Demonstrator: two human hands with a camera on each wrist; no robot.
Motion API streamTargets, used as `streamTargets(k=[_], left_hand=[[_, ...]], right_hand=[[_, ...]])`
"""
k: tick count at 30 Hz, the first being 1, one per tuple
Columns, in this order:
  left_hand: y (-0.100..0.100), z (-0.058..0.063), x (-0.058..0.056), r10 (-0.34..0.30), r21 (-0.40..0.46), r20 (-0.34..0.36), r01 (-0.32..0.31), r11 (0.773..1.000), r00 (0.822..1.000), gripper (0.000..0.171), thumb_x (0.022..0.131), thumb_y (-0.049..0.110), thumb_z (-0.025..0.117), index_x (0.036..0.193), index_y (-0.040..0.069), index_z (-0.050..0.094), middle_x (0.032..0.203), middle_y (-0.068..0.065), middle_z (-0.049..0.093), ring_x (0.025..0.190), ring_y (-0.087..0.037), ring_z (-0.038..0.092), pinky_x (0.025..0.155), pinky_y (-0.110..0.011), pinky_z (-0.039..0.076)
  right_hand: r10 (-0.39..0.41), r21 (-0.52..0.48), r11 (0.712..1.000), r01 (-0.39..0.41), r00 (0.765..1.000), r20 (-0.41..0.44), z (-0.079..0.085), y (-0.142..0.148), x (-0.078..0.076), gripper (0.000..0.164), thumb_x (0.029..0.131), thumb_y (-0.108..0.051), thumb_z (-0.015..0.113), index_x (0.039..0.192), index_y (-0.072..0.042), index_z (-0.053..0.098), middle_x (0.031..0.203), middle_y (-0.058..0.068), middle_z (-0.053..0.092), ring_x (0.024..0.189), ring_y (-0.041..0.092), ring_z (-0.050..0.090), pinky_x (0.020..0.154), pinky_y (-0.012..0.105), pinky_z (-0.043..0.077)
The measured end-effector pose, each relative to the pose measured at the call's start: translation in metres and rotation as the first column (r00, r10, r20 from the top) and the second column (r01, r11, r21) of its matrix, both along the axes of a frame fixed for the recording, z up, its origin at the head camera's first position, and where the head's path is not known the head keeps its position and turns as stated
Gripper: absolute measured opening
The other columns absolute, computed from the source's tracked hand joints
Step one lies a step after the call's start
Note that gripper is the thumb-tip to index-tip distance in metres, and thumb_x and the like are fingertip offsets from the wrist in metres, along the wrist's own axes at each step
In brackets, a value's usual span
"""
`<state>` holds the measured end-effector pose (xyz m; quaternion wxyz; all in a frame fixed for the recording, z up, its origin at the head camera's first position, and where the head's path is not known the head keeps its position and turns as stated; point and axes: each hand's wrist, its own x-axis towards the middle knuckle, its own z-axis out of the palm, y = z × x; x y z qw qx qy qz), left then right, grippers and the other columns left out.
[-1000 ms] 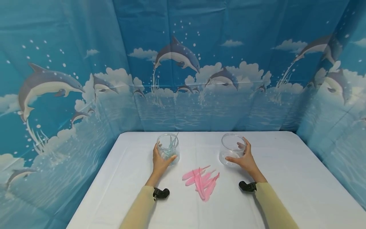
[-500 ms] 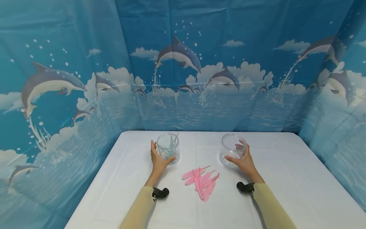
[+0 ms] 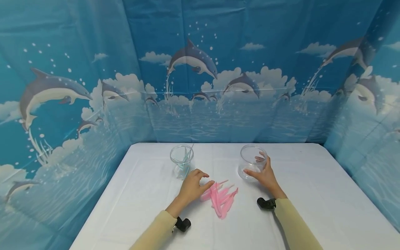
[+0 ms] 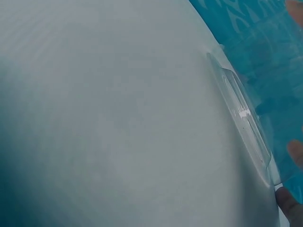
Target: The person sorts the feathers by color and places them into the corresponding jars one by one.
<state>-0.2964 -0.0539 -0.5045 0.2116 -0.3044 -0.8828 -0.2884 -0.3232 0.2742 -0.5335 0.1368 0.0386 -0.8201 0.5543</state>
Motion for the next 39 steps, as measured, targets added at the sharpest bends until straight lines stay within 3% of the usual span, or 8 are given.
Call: streamTargets(k=[2,4,9,16,19,24,30,39], left_hand=[[0.009,-0.003,0.005,0.076,-0.085,0.088,-0.068,0.994,0.993,0.041,0.085,0.046,0.068,0.098,0.007,0.072,0.092,-0.005,0.061,0.087,-0.019,0.056,0.076,-0.032,0.048],[0.015,-0.006,0.008,0.132,-0.149,0.115,-0.115,0.982,0.984,0.044,0.082,0.048,0.07,0.094,0.005,0.072,0.088,-0.005,0.06,0.085,-0.022,0.056,0.075,-0.035,0.047],[0.024,-0.015,0.011,0.213,-0.239,0.105,-0.183,0.954,0.971,0.044,0.077,0.053,0.072,0.078,0.01,0.064,0.074,0.0,0.049,0.073,-0.019,0.049,0.067,-0.032,0.04],[0.028,-0.02,0.008,0.26,-0.302,0.092,-0.222,0.927,0.961,0.039,0.077,0.053,0.07,0.073,0.016,0.057,0.074,0.002,0.045,0.075,-0.019,0.043,0.068,-0.032,0.034],[0.028,-0.022,0.006,0.259,-0.288,0.109,-0.219,0.932,0.96,0.033,0.079,0.047,0.069,0.072,0.017,0.058,0.073,0.003,0.046,0.075,-0.019,0.043,0.067,-0.032,0.033],[0.028,-0.024,0.003,0.261,-0.211,0.161,-0.225,0.951,0.952,0.023,0.081,0.035,0.07,0.069,0.018,0.061,0.069,0.005,0.047,0.071,-0.018,0.043,0.066,-0.033,0.033],[0.028,-0.021,0.0,0.271,-0.156,0.192,-0.243,0.957,0.943,0.019,0.079,0.03,0.068,0.063,0.02,0.061,0.064,0.007,0.05,0.067,-0.017,0.046,0.064,-0.033,0.035],[0.028,-0.007,0.001,0.2,-0.001,0.26,-0.207,0.978,0.945,0.016,0.08,0.025,0.067,0.065,0.019,0.065,0.062,0.013,0.053,0.066,-0.016,0.049,0.064,-0.034,0.037]], right_hand=[[0.011,-0.008,1.0,-0.011,1.0,0.0,0.001,0.0,0.001,0.106,0.073,-0.027,0.084,0.148,-0.021,0.01,0.144,0.019,0.032,0.131,0.041,0.029,0.101,0.061,0.022],[0.02,-0.018,1.0,-0.02,1.0,0.004,0.002,-0.001,0.001,0.105,0.074,-0.026,0.084,0.149,-0.022,0.01,0.144,0.02,0.031,0.131,0.041,0.028,0.101,0.061,0.021],[0.012,-0.016,1.0,-0.012,1.0,0.014,0.001,0.001,0.003,0.107,0.074,-0.029,0.083,0.149,-0.024,0.008,0.145,0.019,0.03,0.132,0.041,0.026,0.101,0.063,0.02],[0.006,-0.011,1.0,-0.005,1.0,0.009,-0.003,0.002,0.001,0.105,0.074,-0.028,0.083,0.148,-0.023,0.009,0.144,0.019,0.03,0.131,0.04,0.028,0.102,0.061,0.021],[0.01,-0.022,1.0,-0.009,1.0,0.026,0.002,0.001,0.003,0.106,0.074,-0.026,0.083,0.149,-0.021,0.008,0.144,0.02,0.029,0.131,0.042,0.027,0.101,0.063,0.02],[0.004,-0.029,1.0,-0.003,0.999,0.04,0.002,0.0,0.002,0.108,0.074,-0.027,0.084,0.149,-0.022,0.007,0.145,0.02,0.029,0.132,0.042,0.025,0.101,0.064,0.018],[0.008,-0.047,0.999,-0.006,1.0,0.024,-0.002,0.002,-0.001,0.107,0.073,-0.03,0.084,0.149,-0.025,0.008,0.145,0.019,0.029,0.132,0.041,0.026,0.101,0.064,0.019],[0.005,-0.045,0.999,-0.003,0.999,0.032,0.0,0.0,0.0,0.108,0.073,-0.03,0.084,0.149,-0.023,0.008,0.145,0.019,0.029,0.131,0.041,0.027,0.101,0.063,0.02]])
